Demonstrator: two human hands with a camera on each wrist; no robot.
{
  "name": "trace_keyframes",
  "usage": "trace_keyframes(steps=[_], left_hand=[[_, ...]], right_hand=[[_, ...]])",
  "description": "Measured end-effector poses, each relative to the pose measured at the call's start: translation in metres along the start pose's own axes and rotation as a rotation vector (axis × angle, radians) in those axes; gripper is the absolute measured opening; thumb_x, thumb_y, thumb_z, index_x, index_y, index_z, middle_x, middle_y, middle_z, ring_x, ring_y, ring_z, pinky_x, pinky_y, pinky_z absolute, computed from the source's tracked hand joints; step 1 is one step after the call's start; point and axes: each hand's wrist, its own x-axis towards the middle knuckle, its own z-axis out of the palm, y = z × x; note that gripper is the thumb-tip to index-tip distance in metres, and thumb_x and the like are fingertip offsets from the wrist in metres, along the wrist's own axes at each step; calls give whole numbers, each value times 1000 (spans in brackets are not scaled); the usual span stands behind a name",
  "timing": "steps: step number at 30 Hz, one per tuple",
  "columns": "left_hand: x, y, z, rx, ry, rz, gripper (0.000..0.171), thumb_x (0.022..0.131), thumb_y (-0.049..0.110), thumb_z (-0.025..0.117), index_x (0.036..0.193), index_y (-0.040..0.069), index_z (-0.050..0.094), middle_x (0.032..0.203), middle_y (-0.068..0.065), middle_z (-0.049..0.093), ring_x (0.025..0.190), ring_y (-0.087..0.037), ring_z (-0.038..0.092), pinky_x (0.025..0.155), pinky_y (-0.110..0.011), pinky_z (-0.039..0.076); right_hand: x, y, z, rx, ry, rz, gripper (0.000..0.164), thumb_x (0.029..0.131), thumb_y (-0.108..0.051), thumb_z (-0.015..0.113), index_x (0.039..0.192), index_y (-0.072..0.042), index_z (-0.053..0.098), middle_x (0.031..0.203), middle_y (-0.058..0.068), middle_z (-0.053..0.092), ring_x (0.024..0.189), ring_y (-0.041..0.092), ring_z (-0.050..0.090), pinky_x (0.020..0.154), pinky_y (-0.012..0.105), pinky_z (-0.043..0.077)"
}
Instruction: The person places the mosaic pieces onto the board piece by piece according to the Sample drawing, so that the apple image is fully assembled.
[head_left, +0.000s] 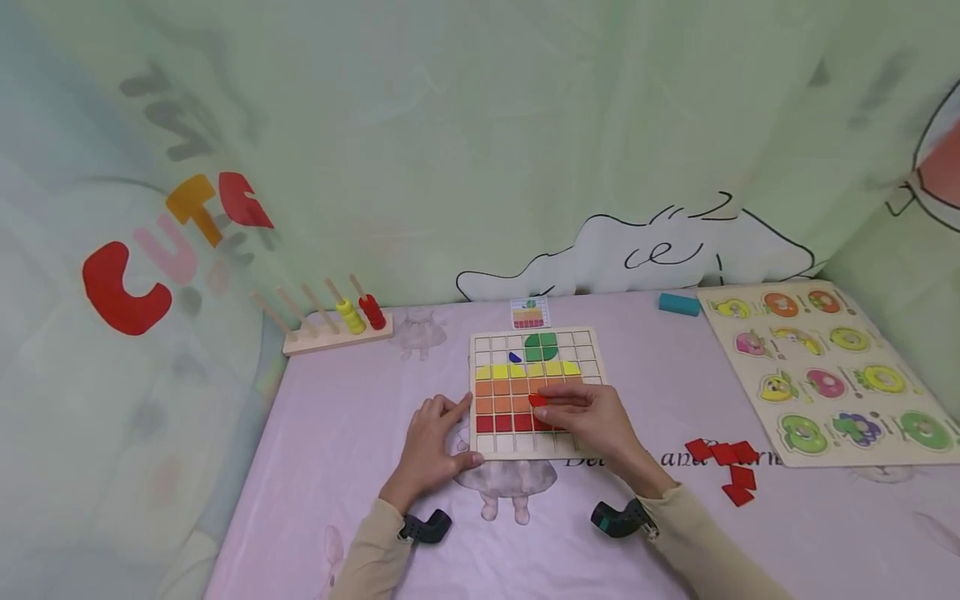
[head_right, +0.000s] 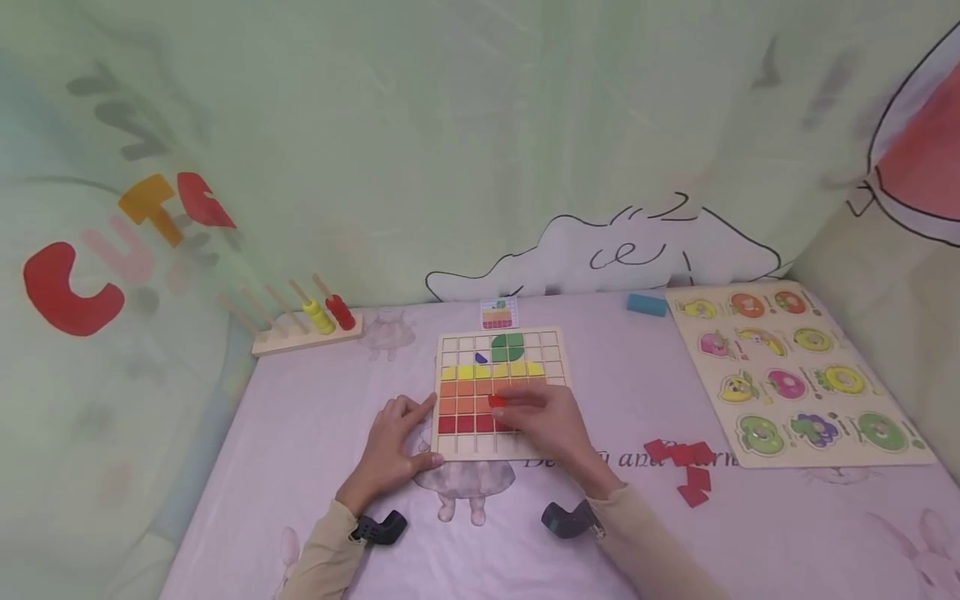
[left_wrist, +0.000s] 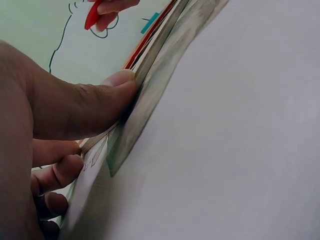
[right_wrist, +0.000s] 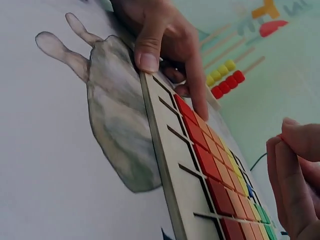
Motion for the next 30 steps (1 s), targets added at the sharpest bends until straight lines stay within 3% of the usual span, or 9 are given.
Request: trace_keyframes(steps=[4,12,16,21,30], left_hand=[[0,-1,0,3,-7,-5,90,74,39,85,156,15,55,108,-2,54,98,-16,42,87,-36,34],[1,-2,0,7,-14,-5,91,75,40,85,157,15,54,109,-2,54,99,-16,43,87,-36,34],[1,-2,-1,-6,-17,9,91,76,40,86,157,14,53,109,-3,54,99,-17,43,87,-37,34],[2,-2,-3,-18,-17,32,91,76,38,85,157,12,53,109,-5,54,98,-18,43,87,-37,34],[1,-6,0,-14,-7,26,91,73,36,85,156,14,54,108,-4,54,98,-17,43,87,-37,35]], right_hand=[[2,2,12,-19,-42,-39,37,87,-15,88,120,-3,78,114,15,80,100,26,80,86,29,61],[3,0,40,-123,-172,-207,32,80,-13,93,107,-1,80,94,10,80,79,14,75,72,24,60],[3,-5,51,-316,-158,-302,28,77,-14,95,101,-10,82,82,-4,74,69,7,60,64,21,50],[4,-5,59,-498,-107,-361,23,74,-17,97,93,-17,84,82,-8,73,64,6,48,60,23,40],[9,-2,66,-605,-104,-416,21,77,-25,95,94,-18,84,89,-6,77,76,6,60,67,24,46]])
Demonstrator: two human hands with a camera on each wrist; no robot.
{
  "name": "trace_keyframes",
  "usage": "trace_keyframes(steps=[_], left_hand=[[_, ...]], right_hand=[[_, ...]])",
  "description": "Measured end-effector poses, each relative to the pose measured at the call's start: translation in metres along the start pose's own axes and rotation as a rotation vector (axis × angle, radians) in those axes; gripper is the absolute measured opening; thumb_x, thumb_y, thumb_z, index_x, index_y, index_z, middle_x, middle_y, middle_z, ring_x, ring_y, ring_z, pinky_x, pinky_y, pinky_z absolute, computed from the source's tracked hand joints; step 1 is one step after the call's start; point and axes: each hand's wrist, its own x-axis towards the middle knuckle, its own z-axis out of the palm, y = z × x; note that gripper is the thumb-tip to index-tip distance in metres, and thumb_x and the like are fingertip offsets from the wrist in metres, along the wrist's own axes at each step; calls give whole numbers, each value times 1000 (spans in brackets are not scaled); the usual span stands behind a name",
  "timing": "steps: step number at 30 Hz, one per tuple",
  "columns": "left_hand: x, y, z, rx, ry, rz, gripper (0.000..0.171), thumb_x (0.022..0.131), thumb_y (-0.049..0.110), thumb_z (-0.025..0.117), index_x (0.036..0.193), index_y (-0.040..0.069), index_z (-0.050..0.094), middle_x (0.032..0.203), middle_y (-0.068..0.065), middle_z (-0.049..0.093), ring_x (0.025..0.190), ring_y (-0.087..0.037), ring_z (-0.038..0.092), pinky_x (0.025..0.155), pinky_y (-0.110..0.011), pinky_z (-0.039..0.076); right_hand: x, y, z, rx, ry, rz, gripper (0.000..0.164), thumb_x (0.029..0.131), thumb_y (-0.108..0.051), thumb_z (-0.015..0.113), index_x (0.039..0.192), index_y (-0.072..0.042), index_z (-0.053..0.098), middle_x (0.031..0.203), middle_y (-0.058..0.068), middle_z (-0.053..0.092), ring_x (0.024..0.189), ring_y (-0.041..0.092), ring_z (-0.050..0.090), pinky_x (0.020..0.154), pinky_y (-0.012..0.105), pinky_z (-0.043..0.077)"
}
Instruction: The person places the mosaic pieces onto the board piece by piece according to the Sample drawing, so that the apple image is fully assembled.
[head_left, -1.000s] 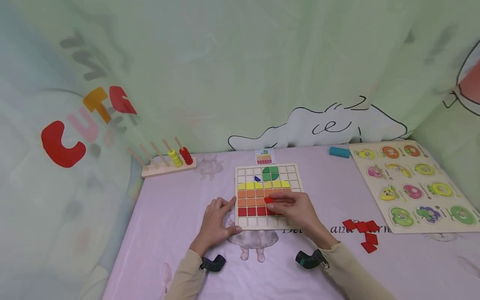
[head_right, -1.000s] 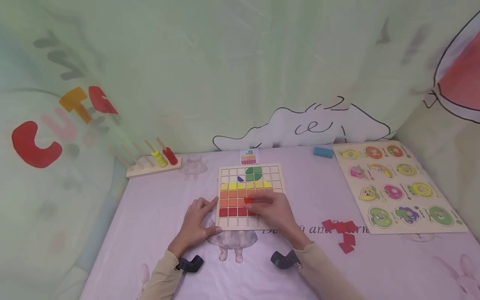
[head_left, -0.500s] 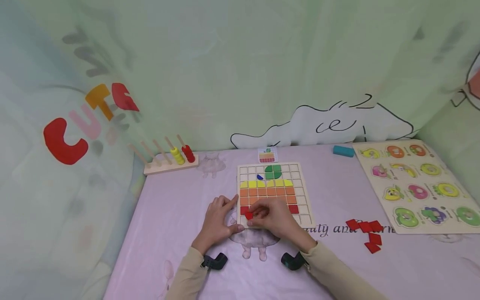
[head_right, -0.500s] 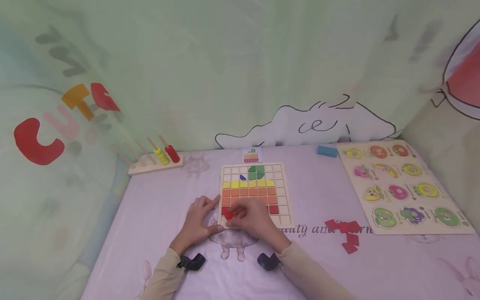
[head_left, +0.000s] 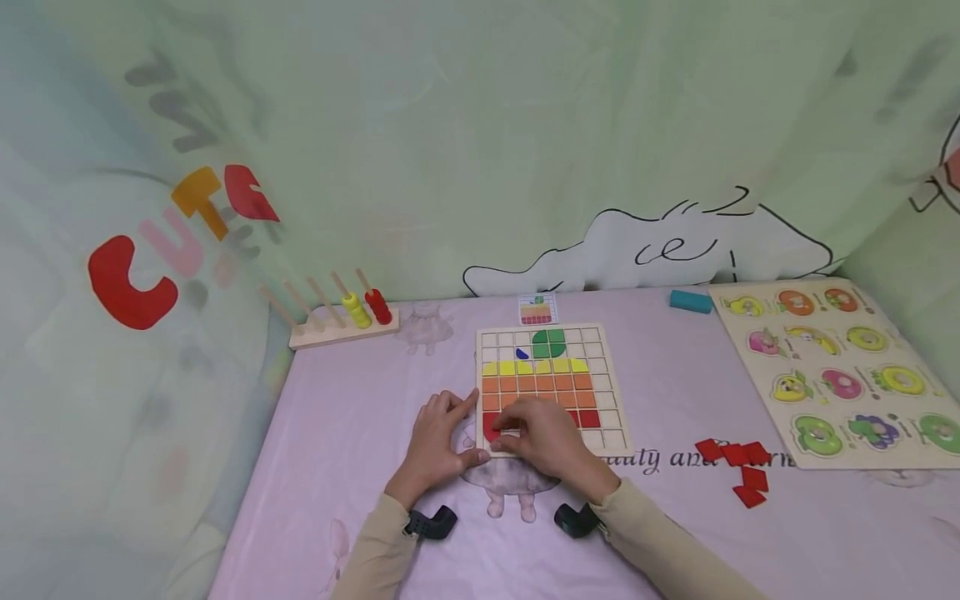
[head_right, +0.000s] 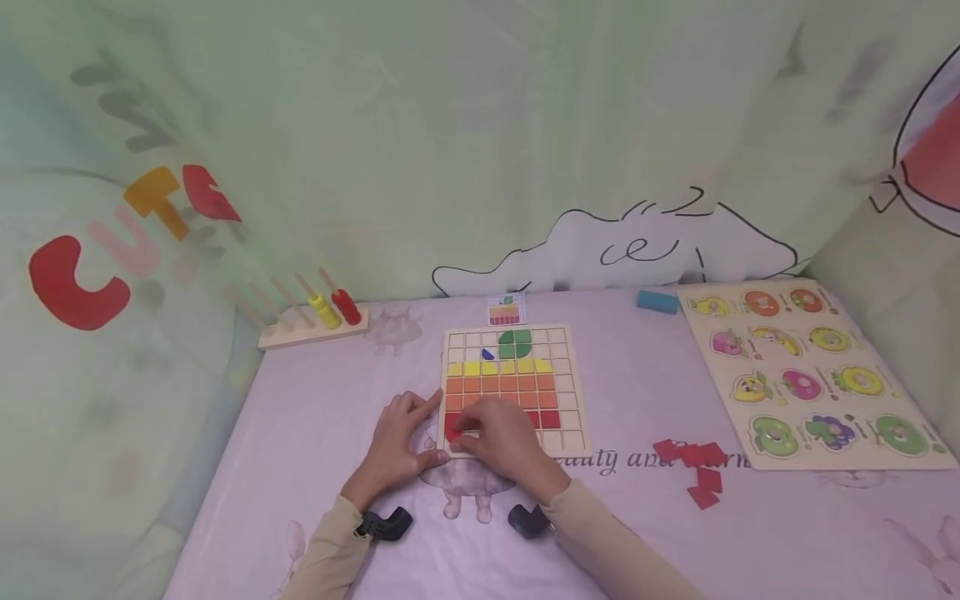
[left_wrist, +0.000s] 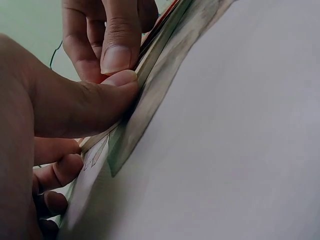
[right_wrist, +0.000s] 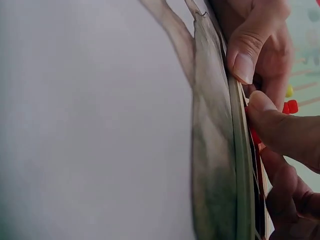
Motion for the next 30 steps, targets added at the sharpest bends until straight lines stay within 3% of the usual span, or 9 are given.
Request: trace_keyframes(steps=[14,30], left_hand=[[-1,2,0,14,1,-7,91,74,36,85,156,15,54,108,-5,54,98,-18,43,86,-37,35],[-1,2,2,19,14,-14,92,73,38,85,156,15,55,105,-1,53,97,-15,42,84,-34,33]], right_hand=[[0,-4,1,-116,-1,-41,16,79,-28,95,92,-22,87,84,-9,74,78,8,63,67,25,49],[0,-14,3,-132,36,25,12,79,-28,93,86,-20,86,79,-8,72,75,9,61,64,26,46]])
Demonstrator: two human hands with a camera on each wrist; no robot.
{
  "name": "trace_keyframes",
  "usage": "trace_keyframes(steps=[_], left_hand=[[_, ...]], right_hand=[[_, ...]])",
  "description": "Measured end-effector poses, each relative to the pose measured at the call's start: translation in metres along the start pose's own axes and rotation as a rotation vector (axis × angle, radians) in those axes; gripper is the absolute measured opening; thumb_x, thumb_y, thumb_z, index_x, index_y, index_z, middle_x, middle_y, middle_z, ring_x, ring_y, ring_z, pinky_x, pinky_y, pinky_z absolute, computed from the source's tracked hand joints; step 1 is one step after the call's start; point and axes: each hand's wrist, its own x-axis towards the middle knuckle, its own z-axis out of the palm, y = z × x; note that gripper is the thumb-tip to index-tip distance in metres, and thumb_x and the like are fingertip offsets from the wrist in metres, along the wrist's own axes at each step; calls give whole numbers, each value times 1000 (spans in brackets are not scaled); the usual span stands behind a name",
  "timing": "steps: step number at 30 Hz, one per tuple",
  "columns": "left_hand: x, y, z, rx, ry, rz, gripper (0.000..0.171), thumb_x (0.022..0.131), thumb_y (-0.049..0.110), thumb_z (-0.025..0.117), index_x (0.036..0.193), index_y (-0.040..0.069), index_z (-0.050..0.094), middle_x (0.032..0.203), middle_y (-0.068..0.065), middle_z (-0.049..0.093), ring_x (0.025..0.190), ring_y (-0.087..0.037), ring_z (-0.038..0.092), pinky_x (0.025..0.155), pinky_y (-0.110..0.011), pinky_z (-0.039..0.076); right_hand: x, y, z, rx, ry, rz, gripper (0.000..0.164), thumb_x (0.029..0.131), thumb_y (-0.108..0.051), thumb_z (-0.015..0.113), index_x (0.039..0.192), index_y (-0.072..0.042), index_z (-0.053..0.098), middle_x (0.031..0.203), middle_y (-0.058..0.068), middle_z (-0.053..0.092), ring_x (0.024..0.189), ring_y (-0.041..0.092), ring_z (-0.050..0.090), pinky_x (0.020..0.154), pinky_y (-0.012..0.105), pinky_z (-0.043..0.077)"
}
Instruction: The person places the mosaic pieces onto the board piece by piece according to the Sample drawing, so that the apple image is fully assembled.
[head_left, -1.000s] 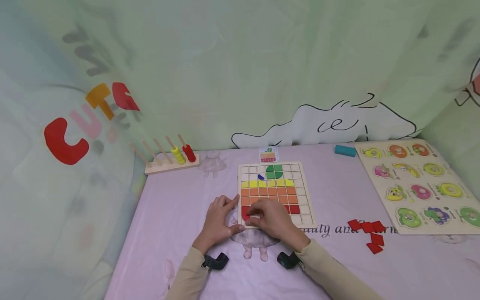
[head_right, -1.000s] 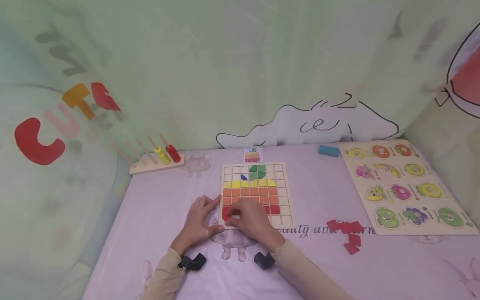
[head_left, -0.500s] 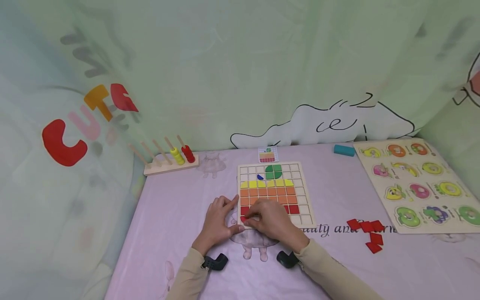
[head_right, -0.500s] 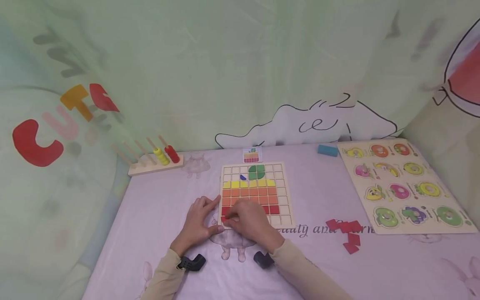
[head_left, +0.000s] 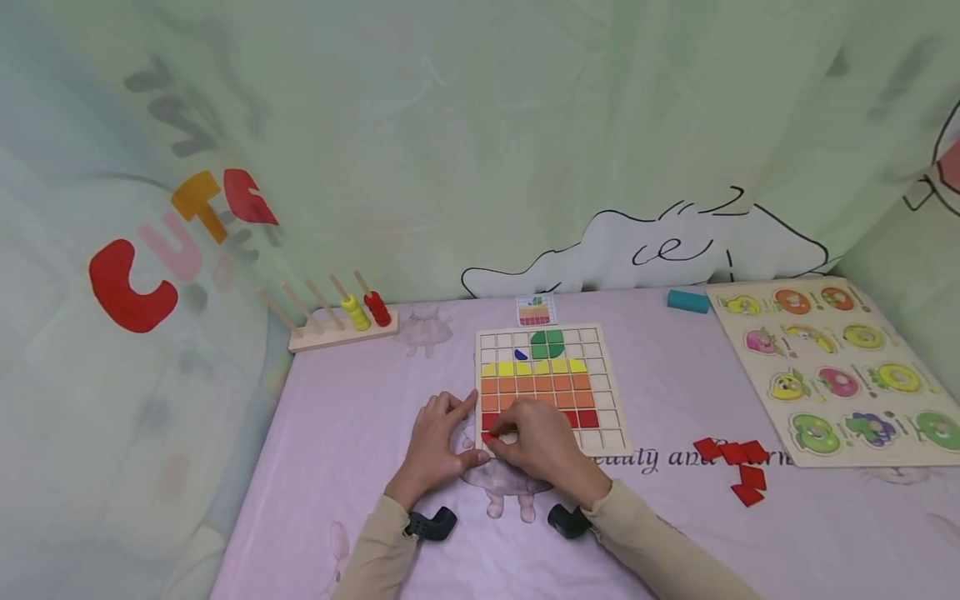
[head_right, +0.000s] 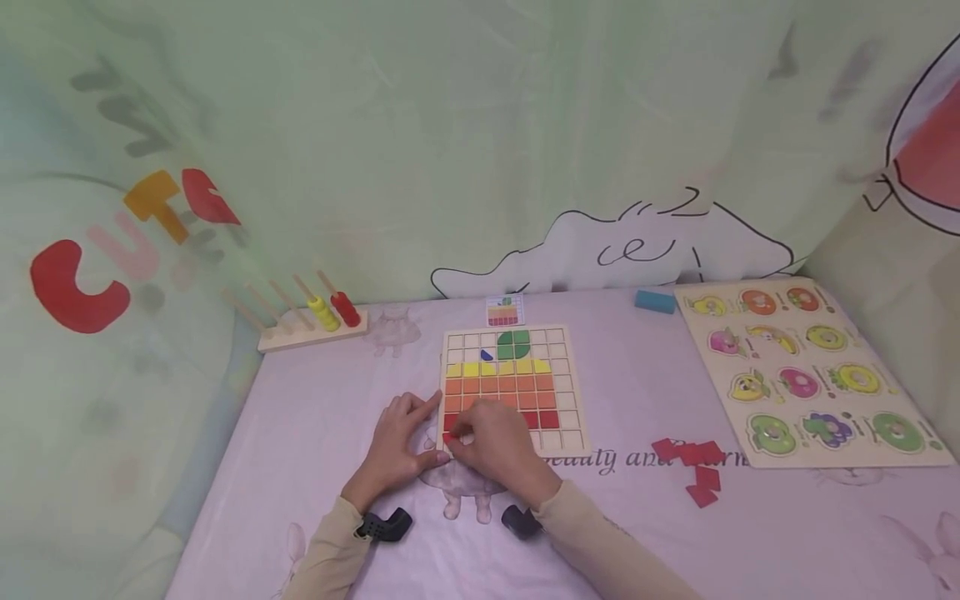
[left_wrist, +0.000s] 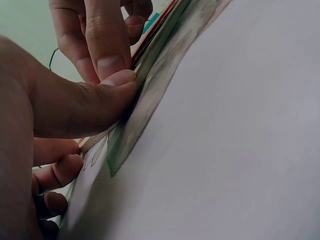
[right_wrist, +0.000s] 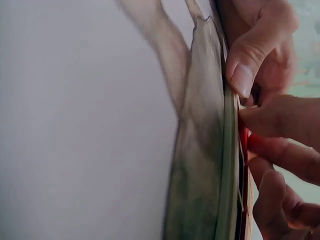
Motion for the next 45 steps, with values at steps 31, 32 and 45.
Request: trace_keyframes(steps=[31,32,45], left_hand=[[-2,1,1,15,-8,-6,92,74,41,85,157,16,54,110,-2,54,100,-16,43,87,-36,36],[-1,2,1,10,-10,-5,92,74,41,84,157,16,54,110,-2,54,100,-16,43,87,-36,36],[-1,5,-1,-6,-18,-25,91,74,39,84,156,15,55,110,-4,55,100,-17,43,88,-37,36]], right_hand=[[-95,169,-156,-24,-193,308,49,82,-22,91,123,-2,74,114,20,73,100,36,66,84,54,57],[-101,174,-158,-19,-202,316,46,82,-21,91,121,-3,74,113,18,74,99,35,67,83,51,58],[-112,180,-137,-7,-114,260,22,86,-18,87,99,-13,70,84,-4,63,77,13,54,64,23,45]])
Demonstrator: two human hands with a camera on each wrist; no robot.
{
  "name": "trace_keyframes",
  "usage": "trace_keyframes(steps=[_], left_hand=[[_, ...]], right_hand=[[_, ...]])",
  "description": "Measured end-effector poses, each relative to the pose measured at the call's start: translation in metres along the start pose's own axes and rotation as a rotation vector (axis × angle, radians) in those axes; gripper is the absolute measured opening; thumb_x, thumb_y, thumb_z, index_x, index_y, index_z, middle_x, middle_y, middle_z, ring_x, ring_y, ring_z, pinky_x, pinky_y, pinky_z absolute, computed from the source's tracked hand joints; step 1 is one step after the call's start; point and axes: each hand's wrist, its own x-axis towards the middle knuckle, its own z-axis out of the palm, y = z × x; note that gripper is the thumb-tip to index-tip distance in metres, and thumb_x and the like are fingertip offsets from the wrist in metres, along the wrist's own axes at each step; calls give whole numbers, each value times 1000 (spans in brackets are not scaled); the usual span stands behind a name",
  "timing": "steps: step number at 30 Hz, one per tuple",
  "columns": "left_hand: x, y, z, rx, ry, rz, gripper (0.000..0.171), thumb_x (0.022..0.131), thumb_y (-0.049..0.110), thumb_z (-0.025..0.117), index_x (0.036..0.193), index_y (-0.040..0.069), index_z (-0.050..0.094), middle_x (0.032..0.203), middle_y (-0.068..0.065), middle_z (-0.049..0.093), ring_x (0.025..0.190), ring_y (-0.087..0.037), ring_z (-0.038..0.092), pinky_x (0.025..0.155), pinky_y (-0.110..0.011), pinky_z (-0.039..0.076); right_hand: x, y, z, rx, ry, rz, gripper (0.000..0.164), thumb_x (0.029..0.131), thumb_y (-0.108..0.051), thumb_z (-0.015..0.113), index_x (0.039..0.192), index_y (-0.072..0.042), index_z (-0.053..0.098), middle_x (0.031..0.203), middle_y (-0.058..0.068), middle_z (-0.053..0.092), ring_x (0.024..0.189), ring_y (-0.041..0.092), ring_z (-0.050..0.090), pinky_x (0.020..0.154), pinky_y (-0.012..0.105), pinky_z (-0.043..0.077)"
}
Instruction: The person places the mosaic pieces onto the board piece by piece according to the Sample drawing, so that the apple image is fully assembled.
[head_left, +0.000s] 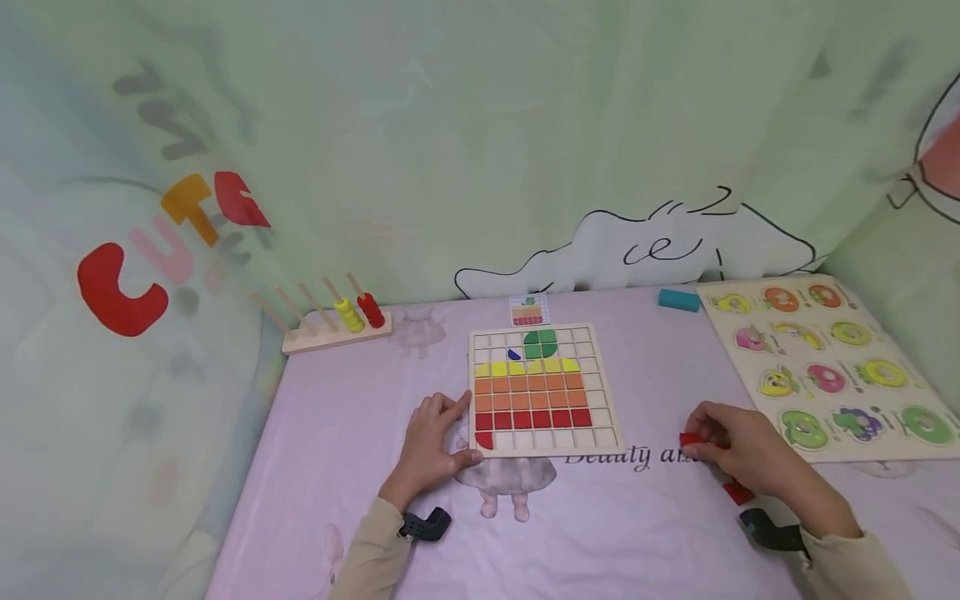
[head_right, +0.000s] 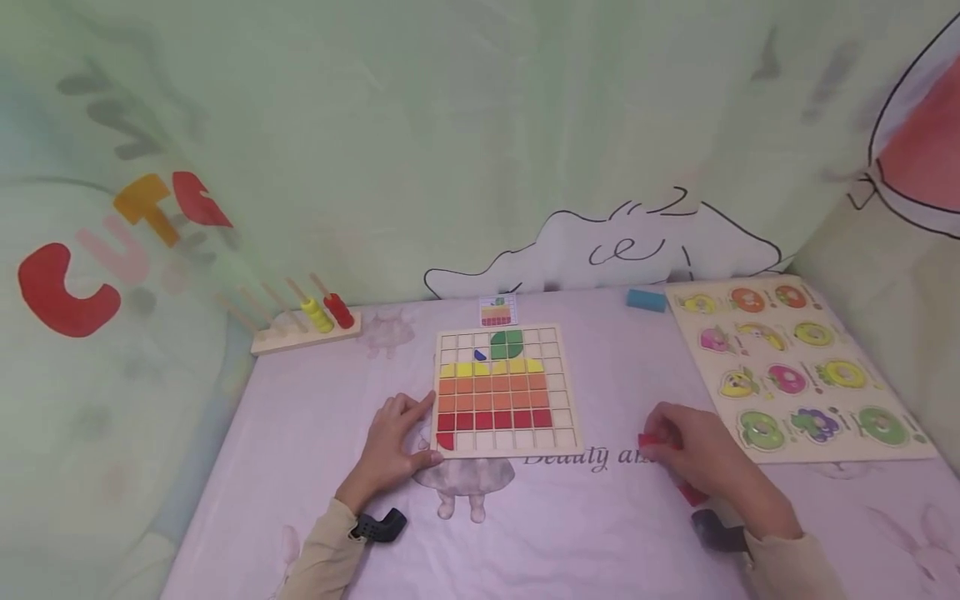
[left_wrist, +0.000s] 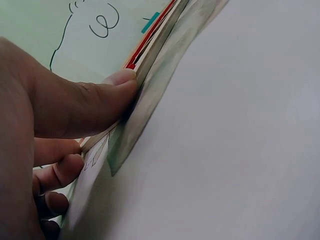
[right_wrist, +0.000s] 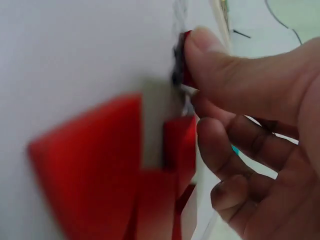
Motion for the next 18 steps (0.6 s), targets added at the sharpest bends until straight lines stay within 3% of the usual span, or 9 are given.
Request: trace_keyframes(steps=[3,7,13,18], left_hand=[[1,-2,1,13,4,1,91,73,38,85,156,15,55,110,-3,54,100,-17,43,88,-37,36],[1,-3,1,24,3,-1,91,73,37,86,155,14,56,110,-2,54,100,-16,44,88,-37,37],[0,-2,0,11,3,-5,91,73,37,85,156,16,55,110,-2,54,100,-16,44,87,-36,37],[0,-2,2,16,6,-1,91,74,42,83,157,17,54,108,-2,54,100,-16,43,86,-35,35]], right_hand=[[4,-7,3,35,47,-54,16,94,-15,80,106,-12,71,81,-5,62,73,7,52,62,23,45],[12,-22,10,120,107,-90,21,99,-16,73,120,-13,72,87,-4,67,74,4,54,65,23,46],[31,-56,34,290,171,-34,29,95,-25,80,121,-12,75,96,2,75,79,11,62,71,20,51],[44,-86,55,408,175,-35,36,93,-17,82,126,-7,73,95,4,76,83,14,69,76,18,54]])
